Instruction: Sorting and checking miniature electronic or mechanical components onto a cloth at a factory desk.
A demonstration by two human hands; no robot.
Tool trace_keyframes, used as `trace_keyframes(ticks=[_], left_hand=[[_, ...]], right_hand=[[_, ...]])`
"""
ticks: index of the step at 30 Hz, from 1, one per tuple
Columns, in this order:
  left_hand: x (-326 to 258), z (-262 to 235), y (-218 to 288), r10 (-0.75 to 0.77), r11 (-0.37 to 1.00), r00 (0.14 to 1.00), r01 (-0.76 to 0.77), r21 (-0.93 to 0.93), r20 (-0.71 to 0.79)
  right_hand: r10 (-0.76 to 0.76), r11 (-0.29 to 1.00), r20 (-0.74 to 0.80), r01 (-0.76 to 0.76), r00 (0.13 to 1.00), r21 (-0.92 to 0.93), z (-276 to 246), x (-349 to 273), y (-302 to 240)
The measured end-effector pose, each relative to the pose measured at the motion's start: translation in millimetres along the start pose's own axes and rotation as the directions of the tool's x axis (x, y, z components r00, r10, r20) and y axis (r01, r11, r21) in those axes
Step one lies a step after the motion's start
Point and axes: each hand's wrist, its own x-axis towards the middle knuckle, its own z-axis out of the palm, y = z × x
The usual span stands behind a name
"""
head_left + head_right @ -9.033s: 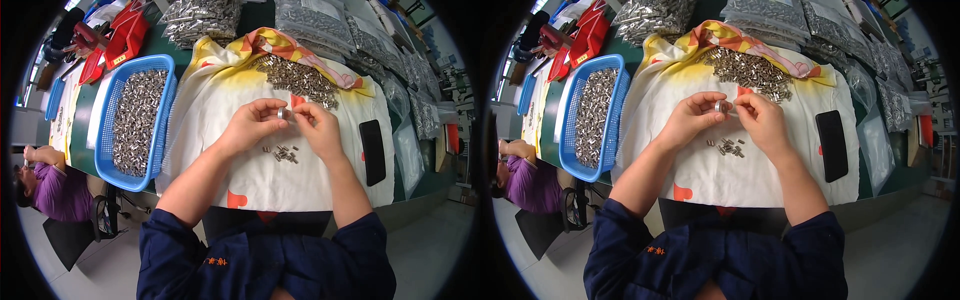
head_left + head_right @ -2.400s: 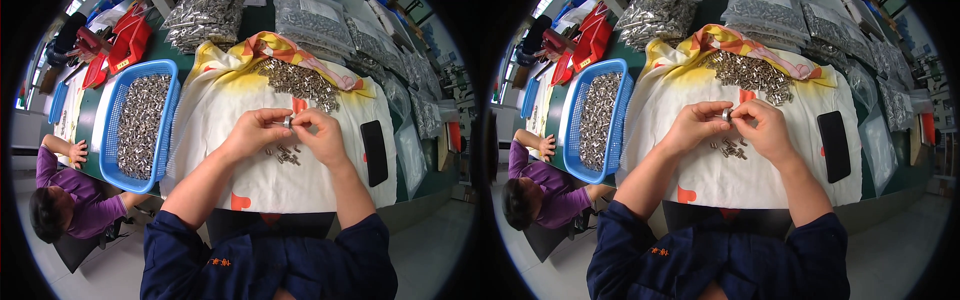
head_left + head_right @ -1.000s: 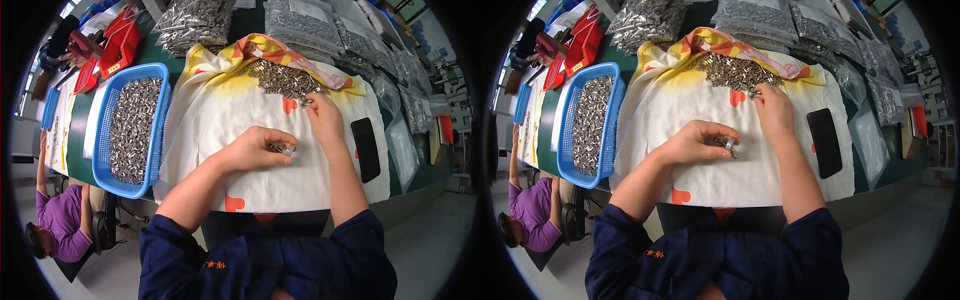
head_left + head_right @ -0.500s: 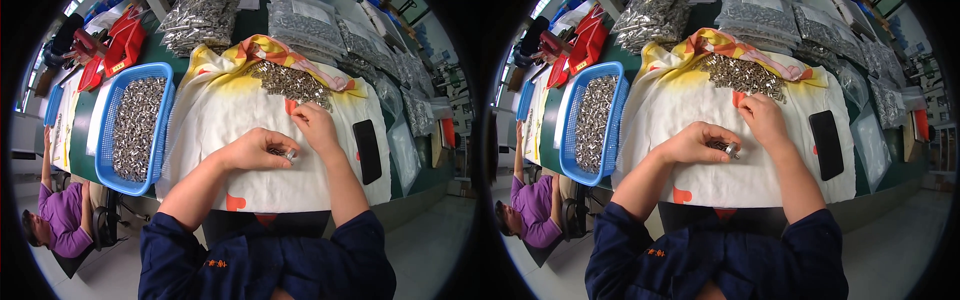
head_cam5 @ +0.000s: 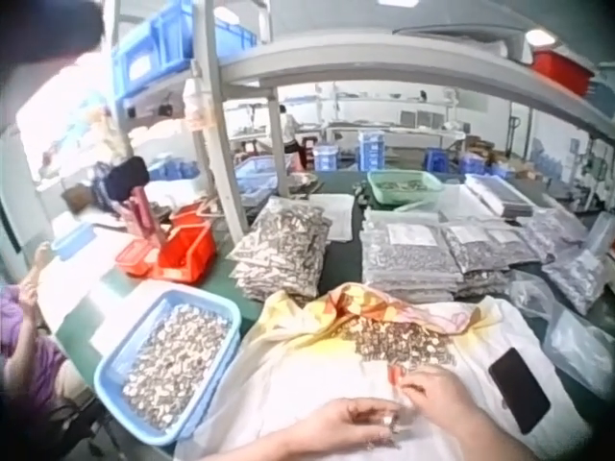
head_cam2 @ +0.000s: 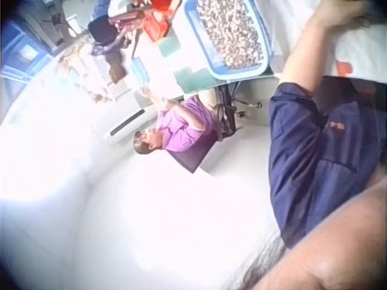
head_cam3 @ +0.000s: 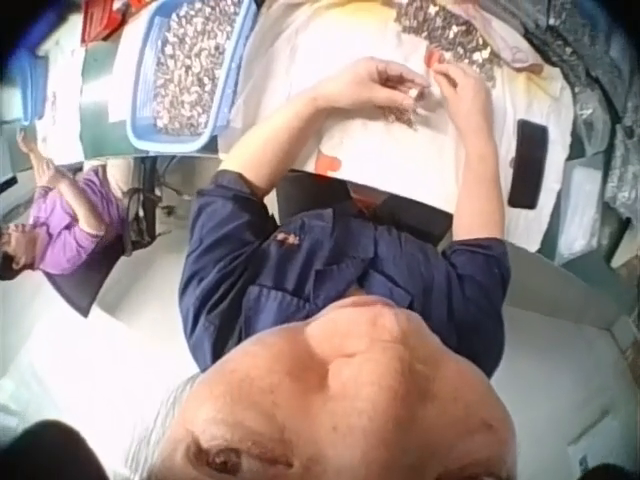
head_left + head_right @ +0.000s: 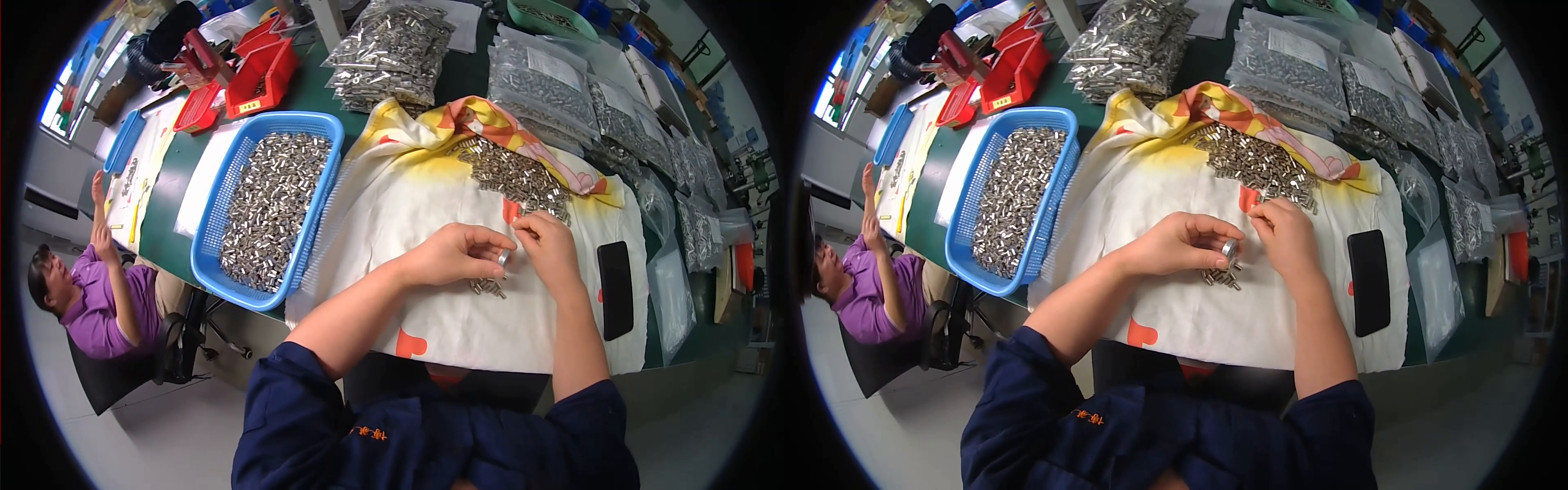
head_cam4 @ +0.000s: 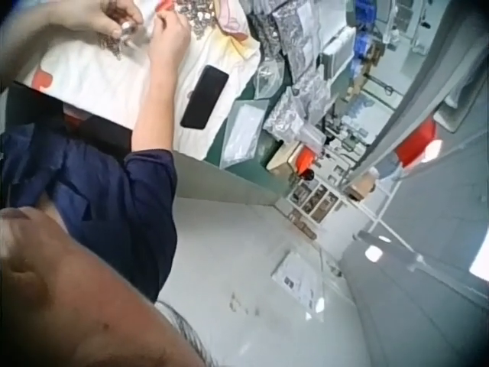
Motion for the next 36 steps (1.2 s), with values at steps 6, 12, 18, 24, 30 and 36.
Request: trace_keyframes(ticks=[6,12,18,24,30,36], left_hand=[[4.7,-4.9,-6.2,0.025,0.994,0.999,-0.029,-0.110,-0.038],[1.4,-4.8,-1.0,0.027,0.995,0.993,-0.038,-0.096,-0.114],[6.7,-1.4,-4.0,0.119,0.992,0.988,-0.115,0.048,-0.102],[4.8,-3.2,-5.9,0.134,0.990,0.979,-0.139,-0.026,-0.153],[5.7,-6.8,-4.9,0.168,0.985,0.976,-0.172,-0.021,-0.136],[4.8,-10.1,-7.9,0.178,0.983,0.975,-0.170,0.068,-0.134]], right_hand=[[-0.040,0.999,0.001,0.040,0.999,0.037,-0.5,1.8,-1.6],[-0.017,0.991,-0.003,0.018,1.000,0.133,5.5,4.3,-0.4],[-0.082,0.993,-0.016,0.083,0.997,0.087,0.3,-0.2,1.1],[-0.026,0.991,-0.051,0.033,0.998,0.130,6.4,1.4,2.9],[-0.076,0.988,-0.073,0.085,0.994,0.129,8.2,4.2,0.4],[-0.132,0.977,-0.058,0.140,0.990,0.160,13.5,7.9,-2.3]])
